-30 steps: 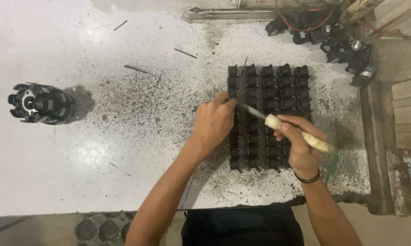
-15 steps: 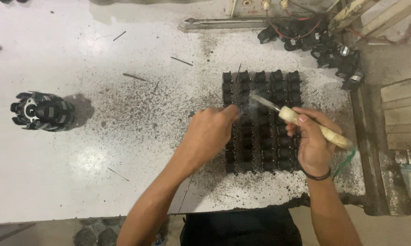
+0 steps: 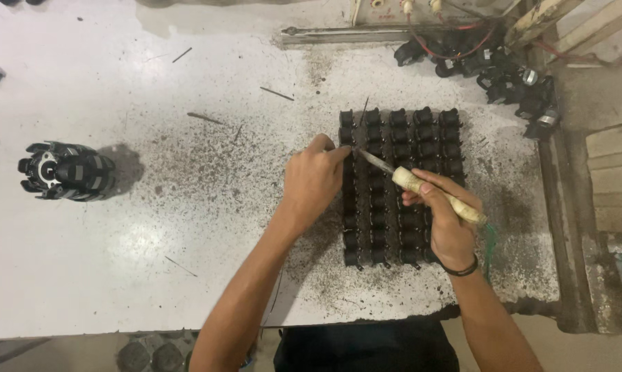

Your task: The person solders wires onto a grid of small black components arranged on the workbench, holding each component steady with one hand while applying a soldering iron with the other, working through the components one at a time and occasionally repositioning the iron.

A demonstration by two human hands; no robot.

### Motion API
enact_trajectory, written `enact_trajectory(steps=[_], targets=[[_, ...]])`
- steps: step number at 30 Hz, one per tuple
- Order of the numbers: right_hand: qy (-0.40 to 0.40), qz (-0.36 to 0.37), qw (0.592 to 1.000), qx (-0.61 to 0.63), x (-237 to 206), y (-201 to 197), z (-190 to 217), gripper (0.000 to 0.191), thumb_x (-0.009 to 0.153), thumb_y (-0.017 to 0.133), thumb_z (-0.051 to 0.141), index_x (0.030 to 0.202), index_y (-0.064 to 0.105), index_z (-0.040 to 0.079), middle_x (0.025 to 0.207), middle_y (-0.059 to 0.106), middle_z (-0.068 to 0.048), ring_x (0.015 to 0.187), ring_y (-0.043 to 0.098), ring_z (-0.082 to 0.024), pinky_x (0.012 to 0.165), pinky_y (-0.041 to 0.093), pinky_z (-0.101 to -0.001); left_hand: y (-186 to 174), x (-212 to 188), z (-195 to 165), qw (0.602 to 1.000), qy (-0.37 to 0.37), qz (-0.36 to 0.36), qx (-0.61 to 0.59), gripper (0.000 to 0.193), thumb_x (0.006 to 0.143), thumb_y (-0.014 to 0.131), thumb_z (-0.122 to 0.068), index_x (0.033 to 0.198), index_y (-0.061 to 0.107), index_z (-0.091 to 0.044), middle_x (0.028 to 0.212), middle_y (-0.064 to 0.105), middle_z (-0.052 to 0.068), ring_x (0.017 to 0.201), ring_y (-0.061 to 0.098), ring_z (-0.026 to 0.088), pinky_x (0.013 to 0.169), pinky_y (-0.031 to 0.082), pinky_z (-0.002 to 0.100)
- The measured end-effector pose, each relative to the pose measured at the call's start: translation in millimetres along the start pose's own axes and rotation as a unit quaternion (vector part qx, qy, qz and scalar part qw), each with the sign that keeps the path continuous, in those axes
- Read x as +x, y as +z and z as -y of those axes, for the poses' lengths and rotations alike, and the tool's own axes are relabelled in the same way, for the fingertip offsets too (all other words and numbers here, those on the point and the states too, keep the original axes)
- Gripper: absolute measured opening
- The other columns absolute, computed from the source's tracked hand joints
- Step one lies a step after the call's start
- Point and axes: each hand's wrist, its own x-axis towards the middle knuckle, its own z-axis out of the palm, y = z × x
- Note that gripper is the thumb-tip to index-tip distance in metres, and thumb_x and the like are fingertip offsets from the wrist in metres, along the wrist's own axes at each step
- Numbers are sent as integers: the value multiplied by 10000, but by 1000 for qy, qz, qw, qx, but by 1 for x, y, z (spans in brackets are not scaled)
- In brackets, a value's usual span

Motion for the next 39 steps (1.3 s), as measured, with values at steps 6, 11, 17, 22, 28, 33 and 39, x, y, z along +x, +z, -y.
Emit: enact_trajectory(steps=[6, 11, 17, 22, 28, 33, 39], targets=[[17, -11, 999, 24, 2, 0, -5, 243, 1038, 582, 15, 1231, 698, -75, 1097, 743, -235, 881, 747, -250, 790, 638, -370, -4, 13, -2, 1000, 9, 19, -23, 128, 878, 653, -57, 896, 780, -61, 889, 663, 145, 681, 684, 382, 616, 562, 491], [32, -21, 999, 26, 4, -1, -9, 239, 1043, 585, 26, 1227, 701, -73, 1081, 745, -232, 857, 743, -243, 766, 632, -363, -3, 16, -7, 998, 2, 60, 35, 140, 863, 625, -34, 916, 755, -35, 914, 643, 182, 672, 691, 404, 616, 569, 505], [26, -27, 999, 22, 2, 0, -7, 237, 1039, 582, 30, 1211, 700, -83, 1068, 746, -232, 855, 747, -243, 769, 633, -357, 1, 15, -6, 996, -10, 79, 32, 135, 863, 628, -11, 944, 734, 11, 934, 640, 188, 639, 702, 379, 545, 580, 464], [19, -23, 1000, 11, 2, 1, -4, 240, 1024, 570, 1, 1203, 699, -95, 1079, 744, -243, 861, 744, -255, 777, 632, -364, -2, 12, -4, 999, 18, 30, -5, 150, 830, 661, -14, 933, 770, -3, 922, 661, 153, 627, 694, 334, 575, 582, 440], [17, -27, 999, 11, 2, 3, -4, 252, 1015, 562, -8, 1212, 695, -92, 1092, 740, -245, 876, 746, -258, 786, 635, -367, -1, 11, 0, 999, 3, 20, -30, 165, 854, 663, -16, 956, 792, -26, 863, 675, 114, 626, 690, 315, 566, 567, 429], [-7, -19, 1000, 11, 2, 3, -1, 252, 1027, 563, -8, 1228, 691, -92, 1108, 735, -247, 887, 737, -251, 796, 629, -359, 1, 10, 0, 999, 21, -4, -31, 159, 849, 663, -7, 952, 783, -19, 895, 677, 115, 642, 693, 327, 582, 572, 426], [2, -17, 1000, -3, 3, 4, 1, 256, 1027, 562, -6, 1230, 693, -90, 1096, 739, -233, 891, 736, -239, 801, 624, -349, 2, 10, -3, 999, 27, -12, -15, 142, 834, 654, -9, 939, 750, -13, 951, 678, 125, 654, 695, 353, 600, 578, 456]])
